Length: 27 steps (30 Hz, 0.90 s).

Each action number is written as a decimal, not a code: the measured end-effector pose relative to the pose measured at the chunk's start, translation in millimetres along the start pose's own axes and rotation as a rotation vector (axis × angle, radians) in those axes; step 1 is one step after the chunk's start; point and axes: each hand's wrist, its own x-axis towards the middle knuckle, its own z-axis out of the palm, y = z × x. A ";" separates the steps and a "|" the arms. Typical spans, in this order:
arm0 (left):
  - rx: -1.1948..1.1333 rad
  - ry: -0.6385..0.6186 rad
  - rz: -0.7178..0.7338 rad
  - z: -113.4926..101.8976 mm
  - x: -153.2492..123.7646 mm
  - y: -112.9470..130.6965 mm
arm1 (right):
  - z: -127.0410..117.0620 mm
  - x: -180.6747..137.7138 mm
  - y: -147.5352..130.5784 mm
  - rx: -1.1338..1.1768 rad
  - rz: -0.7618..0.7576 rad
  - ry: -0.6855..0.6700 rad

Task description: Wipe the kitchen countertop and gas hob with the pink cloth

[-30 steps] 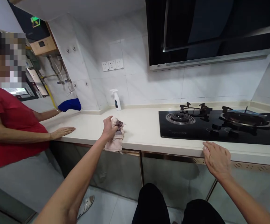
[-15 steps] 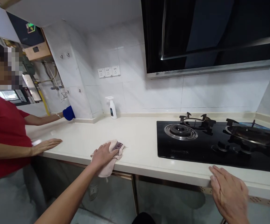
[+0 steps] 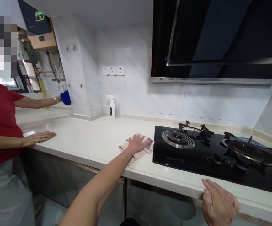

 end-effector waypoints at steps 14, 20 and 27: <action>-0.123 -0.033 0.245 -16.8 -117.0 -70.6 | -14.4 -3.6 5.1 0.064 0.019 -0.141; 0.032 0.076 -0.161 -36.6 -62.6 -116.1 | -1.2 -10.0 7.6 0.070 0.036 -0.037; 0.058 0.047 -0.038 -13.5 -22.3 -48.3 | 4.4 -9.3 2.7 0.030 0.068 -0.035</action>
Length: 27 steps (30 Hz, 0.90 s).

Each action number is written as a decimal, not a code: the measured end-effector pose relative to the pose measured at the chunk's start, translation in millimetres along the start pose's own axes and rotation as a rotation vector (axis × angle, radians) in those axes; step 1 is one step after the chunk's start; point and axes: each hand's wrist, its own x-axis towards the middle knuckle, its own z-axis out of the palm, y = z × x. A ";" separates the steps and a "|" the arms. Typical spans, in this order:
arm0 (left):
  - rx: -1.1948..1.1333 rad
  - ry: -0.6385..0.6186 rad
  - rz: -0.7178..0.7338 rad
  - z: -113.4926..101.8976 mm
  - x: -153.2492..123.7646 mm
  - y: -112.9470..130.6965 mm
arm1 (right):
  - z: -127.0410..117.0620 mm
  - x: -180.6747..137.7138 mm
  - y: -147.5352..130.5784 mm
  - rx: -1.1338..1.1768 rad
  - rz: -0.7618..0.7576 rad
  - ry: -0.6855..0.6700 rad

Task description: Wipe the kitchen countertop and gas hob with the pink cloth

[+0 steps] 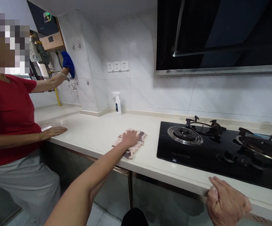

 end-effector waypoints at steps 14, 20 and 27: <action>-0.131 0.014 0.445 11.7 -108.2 18.5 | -17.3 2.2 5.6 0.004 -0.043 -0.100; -0.119 0.084 0.073 -12.1 -111.3 -65.9 | -17.5 1.9 7.9 0.020 -0.061 -0.090; 0.005 0.383 -0.206 -1.7 -116.6 -96.3 | -13.5 5.2 -6.9 0.031 0.037 -0.062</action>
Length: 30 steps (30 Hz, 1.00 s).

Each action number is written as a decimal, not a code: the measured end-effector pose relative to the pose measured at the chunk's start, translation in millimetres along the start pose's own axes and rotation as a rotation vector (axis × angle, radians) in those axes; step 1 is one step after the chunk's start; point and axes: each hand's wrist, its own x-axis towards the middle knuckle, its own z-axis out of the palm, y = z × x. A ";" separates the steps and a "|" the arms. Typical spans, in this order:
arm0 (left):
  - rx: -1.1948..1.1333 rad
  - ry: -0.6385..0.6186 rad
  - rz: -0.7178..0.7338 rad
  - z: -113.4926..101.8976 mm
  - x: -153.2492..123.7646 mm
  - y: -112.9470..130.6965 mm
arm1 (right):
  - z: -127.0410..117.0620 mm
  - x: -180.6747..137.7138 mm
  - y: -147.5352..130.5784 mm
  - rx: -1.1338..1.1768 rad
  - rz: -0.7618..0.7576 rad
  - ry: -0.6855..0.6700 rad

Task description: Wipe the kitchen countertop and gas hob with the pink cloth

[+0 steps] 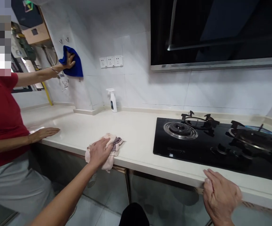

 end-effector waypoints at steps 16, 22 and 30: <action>-0.376 -0.055 0.634 53.0 -113.9 251.9 | -2.2 1.2 -7.6 0.055 0.065 -0.109; -0.433 -0.184 0.759 44.6 -113.7 295.2 | -8.4 3.6 -0.9 0.247 0.123 -0.102; -1.059 -0.367 0.638 21.7 -74.8 244.3 | -40.0 53.6 -69.3 0.364 0.194 -0.128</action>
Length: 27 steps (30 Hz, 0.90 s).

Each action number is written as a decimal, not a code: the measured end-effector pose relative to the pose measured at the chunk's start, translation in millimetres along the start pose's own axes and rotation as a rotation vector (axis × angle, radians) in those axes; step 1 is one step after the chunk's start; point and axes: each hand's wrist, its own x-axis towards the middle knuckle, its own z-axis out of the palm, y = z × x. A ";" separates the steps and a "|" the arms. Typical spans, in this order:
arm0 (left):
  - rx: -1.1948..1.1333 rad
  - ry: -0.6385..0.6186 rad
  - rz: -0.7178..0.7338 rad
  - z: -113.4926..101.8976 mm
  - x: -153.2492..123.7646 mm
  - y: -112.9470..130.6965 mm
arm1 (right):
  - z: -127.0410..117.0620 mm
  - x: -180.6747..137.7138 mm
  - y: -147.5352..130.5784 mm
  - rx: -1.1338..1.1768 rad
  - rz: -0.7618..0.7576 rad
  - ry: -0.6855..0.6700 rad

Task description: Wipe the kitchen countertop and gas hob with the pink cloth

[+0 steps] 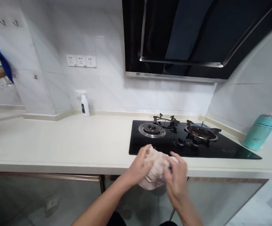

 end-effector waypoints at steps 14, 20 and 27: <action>0.646 0.192 -0.219 -92.3 -14.7 -68.4 | 46.3 59.3 -24.4 -0.159 -0.178 -0.303; 0.738 0.095 -0.286 -91.5 -13.3 -63.8 | 80.4 100.8 -21.1 -0.286 -0.106 -0.551; 0.810 0.035 -0.334 -96.6 -12.8 -67.8 | 56.4 89.4 30.4 -0.323 0.009 -0.661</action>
